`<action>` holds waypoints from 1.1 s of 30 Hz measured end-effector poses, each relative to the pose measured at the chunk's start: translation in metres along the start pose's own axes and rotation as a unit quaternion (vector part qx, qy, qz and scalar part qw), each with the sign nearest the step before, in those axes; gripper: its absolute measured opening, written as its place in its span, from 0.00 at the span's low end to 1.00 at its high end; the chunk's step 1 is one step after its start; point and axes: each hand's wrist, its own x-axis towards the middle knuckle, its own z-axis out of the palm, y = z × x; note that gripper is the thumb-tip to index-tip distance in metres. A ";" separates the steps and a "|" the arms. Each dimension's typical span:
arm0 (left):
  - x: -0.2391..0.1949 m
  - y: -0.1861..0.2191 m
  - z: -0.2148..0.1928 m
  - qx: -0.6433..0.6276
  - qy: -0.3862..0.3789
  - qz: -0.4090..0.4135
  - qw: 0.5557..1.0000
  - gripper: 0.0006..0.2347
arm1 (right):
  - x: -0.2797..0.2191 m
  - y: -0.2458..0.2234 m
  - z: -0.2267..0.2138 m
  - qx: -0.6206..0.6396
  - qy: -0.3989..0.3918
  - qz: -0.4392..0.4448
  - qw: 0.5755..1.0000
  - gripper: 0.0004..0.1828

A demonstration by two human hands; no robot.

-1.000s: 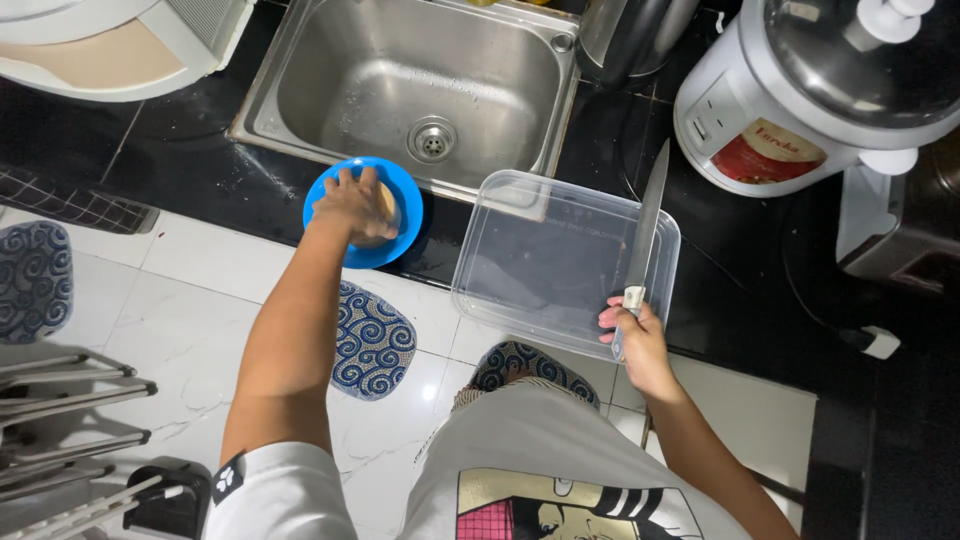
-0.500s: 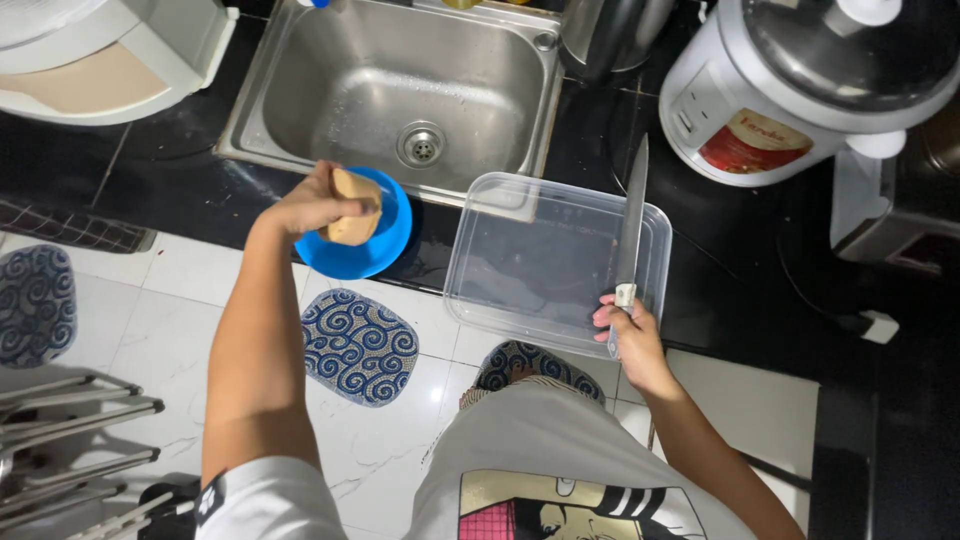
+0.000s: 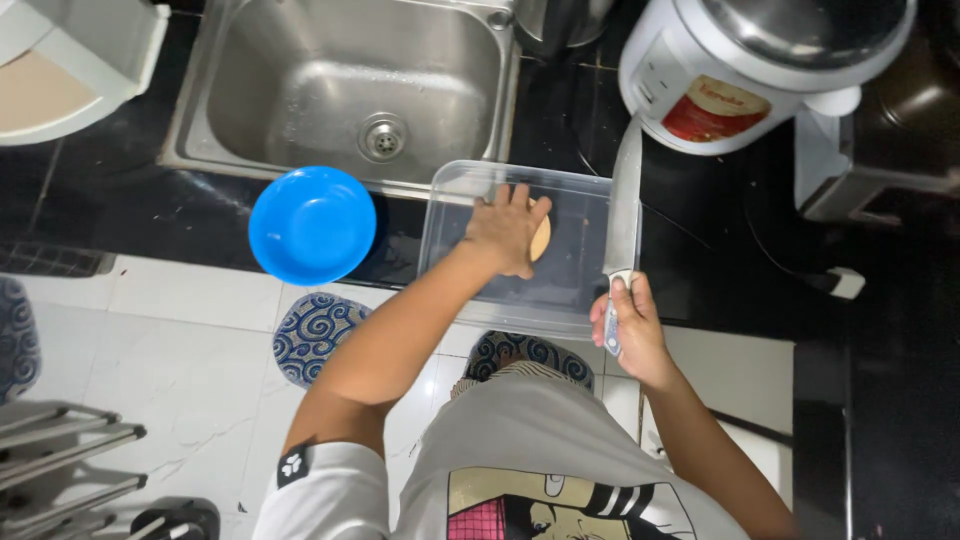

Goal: Slice a block of luncheon meat into thin pieces and store them in a plastic container.

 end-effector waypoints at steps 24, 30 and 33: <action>-0.045 -0.011 0.090 -0.335 0.256 -0.078 0.903 0.45 | 0.001 -0.016 0.008 -0.732 -0.044 -0.097 0.673 0.16; -0.041 -0.003 0.092 -0.336 0.253 -0.082 0.904 0.42 | 0.005 -0.026 0.020 -0.743 -0.079 -0.035 0.664 0.17; -0.039 -0.004 0.093 -0.333 0.254 -0.085 0.904 0.41 | 0.006 -0.028 0.023 -0.744 -0.095 -0.026 0.661 0.19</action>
